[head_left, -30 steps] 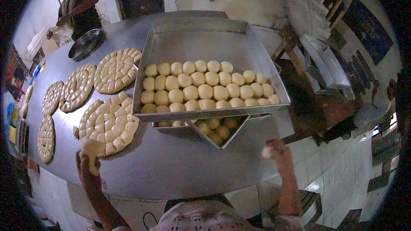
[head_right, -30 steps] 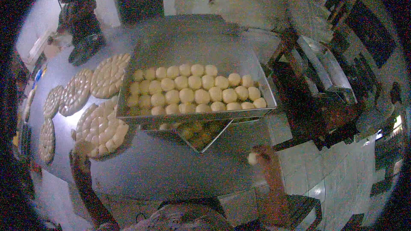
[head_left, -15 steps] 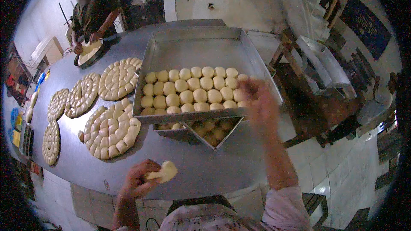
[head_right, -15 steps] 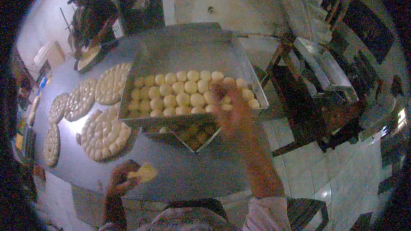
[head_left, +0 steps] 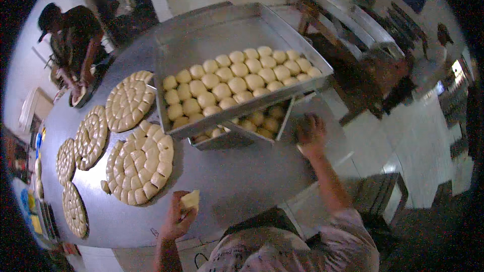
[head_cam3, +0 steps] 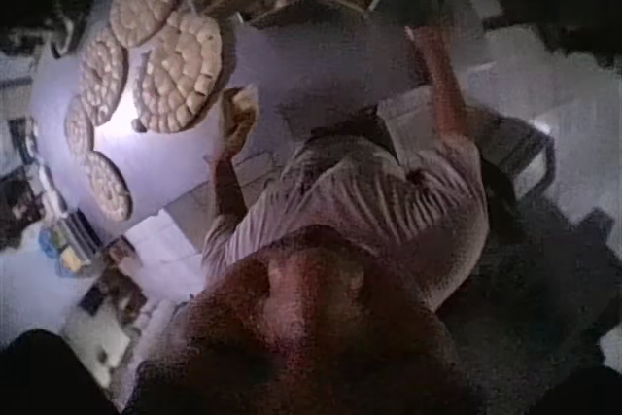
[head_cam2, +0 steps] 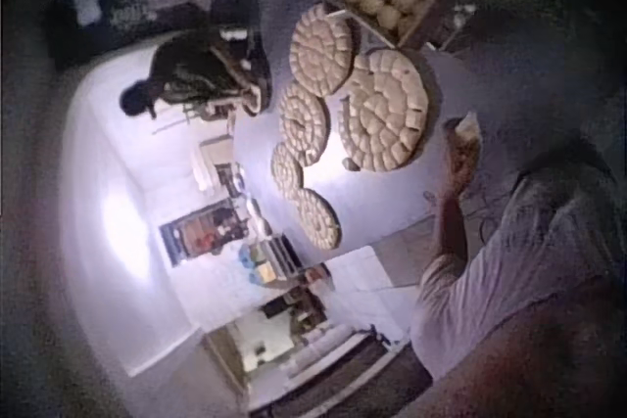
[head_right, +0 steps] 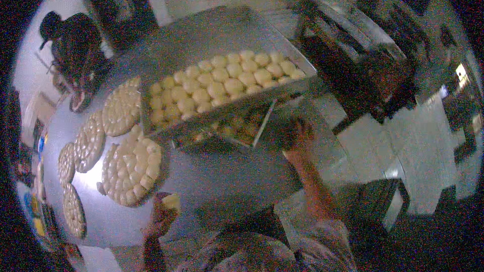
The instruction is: The person organizes small balls of dough into rows within metal baking trays and occasionally shapes larger pieces of dough by hand on a metal table.
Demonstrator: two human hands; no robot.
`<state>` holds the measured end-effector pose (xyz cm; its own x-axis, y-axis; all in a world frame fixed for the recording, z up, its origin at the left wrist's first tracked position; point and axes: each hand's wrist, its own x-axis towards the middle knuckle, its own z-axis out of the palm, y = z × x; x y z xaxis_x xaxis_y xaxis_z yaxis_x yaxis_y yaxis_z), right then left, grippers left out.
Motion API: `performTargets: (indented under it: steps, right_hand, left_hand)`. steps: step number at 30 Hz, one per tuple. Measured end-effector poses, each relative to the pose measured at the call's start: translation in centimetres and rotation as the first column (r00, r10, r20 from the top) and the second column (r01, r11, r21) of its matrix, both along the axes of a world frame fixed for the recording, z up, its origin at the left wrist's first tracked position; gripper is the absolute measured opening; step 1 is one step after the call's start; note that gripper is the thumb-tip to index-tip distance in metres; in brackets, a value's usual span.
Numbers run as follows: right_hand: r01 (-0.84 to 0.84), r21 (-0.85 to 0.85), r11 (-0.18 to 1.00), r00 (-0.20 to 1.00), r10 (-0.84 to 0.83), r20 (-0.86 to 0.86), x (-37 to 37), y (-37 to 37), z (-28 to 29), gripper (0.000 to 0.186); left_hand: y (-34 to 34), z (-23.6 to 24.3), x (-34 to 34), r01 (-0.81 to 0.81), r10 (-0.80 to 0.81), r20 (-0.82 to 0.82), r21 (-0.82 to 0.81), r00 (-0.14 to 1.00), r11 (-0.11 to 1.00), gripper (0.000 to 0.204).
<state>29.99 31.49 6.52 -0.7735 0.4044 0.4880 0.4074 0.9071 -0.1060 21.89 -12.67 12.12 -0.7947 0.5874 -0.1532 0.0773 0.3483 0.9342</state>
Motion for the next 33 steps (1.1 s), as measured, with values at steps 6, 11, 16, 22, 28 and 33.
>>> performTargets:
  steps: [6, 11, 16, 22, 28, 33]
  right_hand:
    - [-0.238, -0.458, 0.856, 0.97, 0.229, -0.077, 4.4, -5.1, -2.0, 0.026]
    - [0.298, -0.409, 0.863, 0.937, -0.347, -0.049, -0.1, 3.7, 1.0, 0.019]
    - [-0.333, -0.351, 0.875, 0.941, 0.334, -0.06, 2.3, 0.9, -1.9, 0.02]
    - [-0.009, -0.307, 0.952, 0.998, -0.013, -0.069, -1.3, 5.3, -0.1, 0.026]
    - [-0.27, -0.31, 0.912, 0.954, 0.296, 0.04, 2.4, 6.0, 0.5, 0.028]
    - [-0.185, -0.19, 0.964, 0.982, 0.191, 0.013, 2.0, 5.8, 1.9, 0.03]
  left_hand:
    - [1.7, 0.9, 0.3, -0.107, 0.063, -0.235, -0.182, 0.97, 0.977, 0.044]
    - [4.9, -0.3, -0.1, 0.138, -0.179, -0.293, -0.153, 0.939, 0.978, 0.051]
    - [9.5, 1.5, 0.7, 0.05, -0.057, 0.108, 0.068, 0.993, 0.996, 0.039]
    - [13.7, -0.3, 2.5, -0.05, 0.006, 0.305, 0.134, 0.952, 0.99, 0.029]
    - [15.1, 1.5, 2.8, -0.138, 0.114, 0.171, 0.132, 0.979, 0.982, 0.023]
    - [15.5, 0.6, 3.6, -0.138, 0.119, 0.131, 0.146, 0.984, 0.98, 0.026]
